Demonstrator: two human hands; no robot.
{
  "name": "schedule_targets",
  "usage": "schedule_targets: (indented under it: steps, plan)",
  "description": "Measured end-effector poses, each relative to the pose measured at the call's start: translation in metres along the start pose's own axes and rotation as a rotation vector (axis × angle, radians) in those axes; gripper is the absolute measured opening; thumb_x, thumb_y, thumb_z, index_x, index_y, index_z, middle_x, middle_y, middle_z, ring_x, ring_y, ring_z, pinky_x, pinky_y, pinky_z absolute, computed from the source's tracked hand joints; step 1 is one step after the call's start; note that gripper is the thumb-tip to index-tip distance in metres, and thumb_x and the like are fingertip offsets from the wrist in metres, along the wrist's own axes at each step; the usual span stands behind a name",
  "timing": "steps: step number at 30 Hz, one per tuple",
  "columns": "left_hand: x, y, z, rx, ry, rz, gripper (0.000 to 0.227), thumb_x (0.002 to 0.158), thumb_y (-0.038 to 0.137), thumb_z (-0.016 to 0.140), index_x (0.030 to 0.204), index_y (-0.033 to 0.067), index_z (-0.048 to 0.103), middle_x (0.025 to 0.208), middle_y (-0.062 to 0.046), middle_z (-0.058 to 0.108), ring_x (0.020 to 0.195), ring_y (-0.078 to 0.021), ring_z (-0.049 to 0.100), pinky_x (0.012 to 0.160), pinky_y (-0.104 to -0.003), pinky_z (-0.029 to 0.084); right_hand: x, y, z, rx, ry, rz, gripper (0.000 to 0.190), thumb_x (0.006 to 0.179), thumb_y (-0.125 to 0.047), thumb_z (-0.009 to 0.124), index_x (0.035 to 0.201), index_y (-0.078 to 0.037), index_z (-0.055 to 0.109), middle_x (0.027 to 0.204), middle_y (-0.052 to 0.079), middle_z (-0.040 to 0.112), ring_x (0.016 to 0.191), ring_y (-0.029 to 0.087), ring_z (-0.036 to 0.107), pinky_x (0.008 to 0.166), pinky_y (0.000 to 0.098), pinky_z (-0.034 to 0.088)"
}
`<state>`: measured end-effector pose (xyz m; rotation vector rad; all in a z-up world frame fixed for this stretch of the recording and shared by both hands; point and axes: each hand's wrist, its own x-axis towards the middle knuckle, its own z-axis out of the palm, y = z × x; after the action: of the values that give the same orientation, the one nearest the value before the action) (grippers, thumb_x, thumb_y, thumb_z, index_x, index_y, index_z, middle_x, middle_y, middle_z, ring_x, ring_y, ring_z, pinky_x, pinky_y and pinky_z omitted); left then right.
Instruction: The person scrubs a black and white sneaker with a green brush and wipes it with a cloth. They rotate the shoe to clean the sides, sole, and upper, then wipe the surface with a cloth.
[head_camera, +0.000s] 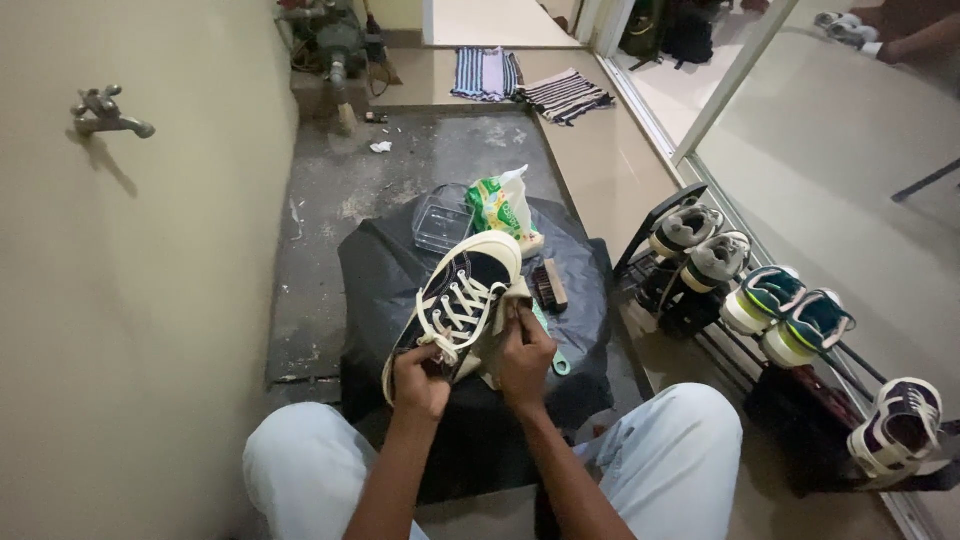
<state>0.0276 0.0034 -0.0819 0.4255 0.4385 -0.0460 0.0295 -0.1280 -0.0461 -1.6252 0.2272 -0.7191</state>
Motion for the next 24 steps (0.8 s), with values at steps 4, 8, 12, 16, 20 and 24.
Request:
schedule_targets:
  steps: [4, 8, 12, 16, 20, 24]
  plan:
    - [-0.032, 0.004, 0.044, -0.098, 0.036, -0.018, 0.024, 0.076, -0.01, 0.062, 0.099, -0.0038, 0.064, 0.093, -0.009, 0.061, 0.085, -0.0223, 0.058, 0.082, -0.037, 0.047, -0.011, 0.024, 0.003, -0.044, 0.004, 0.005, 0.023, 0.098, -0.005, 0.062, 0.114, 0.003, 0.075, 0.095, 0.029, 0.075, 0.094, 0.041, 0.074, 0.079, 0.0481, 0.059]
    - [-0.031, -0.002, 0.05, -0.247, 0.04, -0.024, 0.024, 0.078, -0.005, 0.063, 0.102, 0.0006, 0.066, 0.097, -0.007, 0.065, 0.091, -0.0205, 0.063, 0.082, -0.033, 0.05, -0.032, 0.013, 0.005, -0.025, -0.063, 0.01, 0.021, 0.095, -0.003, 0.064, 0.112, 0.001, 0.077, 0.095, 0.027, 0.077, 0.092, 0.04, 0.076, 0.078, 0.0482, 0.061]
    - [-0.042, 0.005, 0.063, -0.292, 0.02, -0.014, 0.024, 0.08, -0.004, 0.063, 0.103, 0.0007, 0.065, 0.098, -0.007, 0.066, 0.091, -0.0197, 0.066, 0.078, -0.029, 0.052, -0.05, 0.018, 0.0, 0.013, -0.114, 0.024, 0.023, 0.093, 0.003, 0.063, 0.112, 0.004, 0.076, 0.094, 0.028, 0.078, 0.093, 0.038, 0.077, 0.076, 0.0478, 0.059]
    - [0.028, -0.03, 0.0, -0.34, -0.028, 0.01, 0.054, 0.077, -0.002, 0.054, 0.131, -0.0057, 0.062, 0.127, -0.021, 0.065, 0.12, -0.0397, 0.061, 0.11, -0.048, 0.048, -0.061, 0.045, -0.009, -0.13, -0.205, -0.145, 0.029, 0.092, 0.002, 0.058, 0.115, 0.0, 0.074, 0.097, 0.014, 0.077, 0.08, 0.022, 0.071, 0.071, 0.0327, 0.055]
    - [0.023, -0.025, 0.008, -0.364, -0.002, 0.029, 0.06, 0.077, -0.004, 0.054, 0.136, -0.0069, 0.058, 0.136, -0.021, 0.062, 0.129, -0.0391, 0.056, 0.116, -0.049, 0.043, -0.068, 0.033, -0.013, -0.096, -0.254, -0.238, 0.017, 0.093, 0.001, 0.056, 0.077, -0.005, 0.06, 0.069, 0.006, 0.057, 0.063, 0.016, 0.048, 0.059, 0.0342, 0.039]
    - [0.026, -0.024, 0.011, -0.45, 0.088, -0.022, 0.064, 0.078, -0.003, 0.051, 0.142, -0.0033, 0.054, 0.145, -0.023, 0.057, 0.136, -0.0411, 0.051, 0.122, -0.053, 0.037, -0.082, 0.066, -0.022, -0.181, -0.318, -0.36, 0.024, 0.097, 0.0, 0.055, 0.074, -0.008, 0.055, 0.064, 0.005, 0.049, 0.056, 0.015, 0.039, 0.054, 0.0348, 0.034]
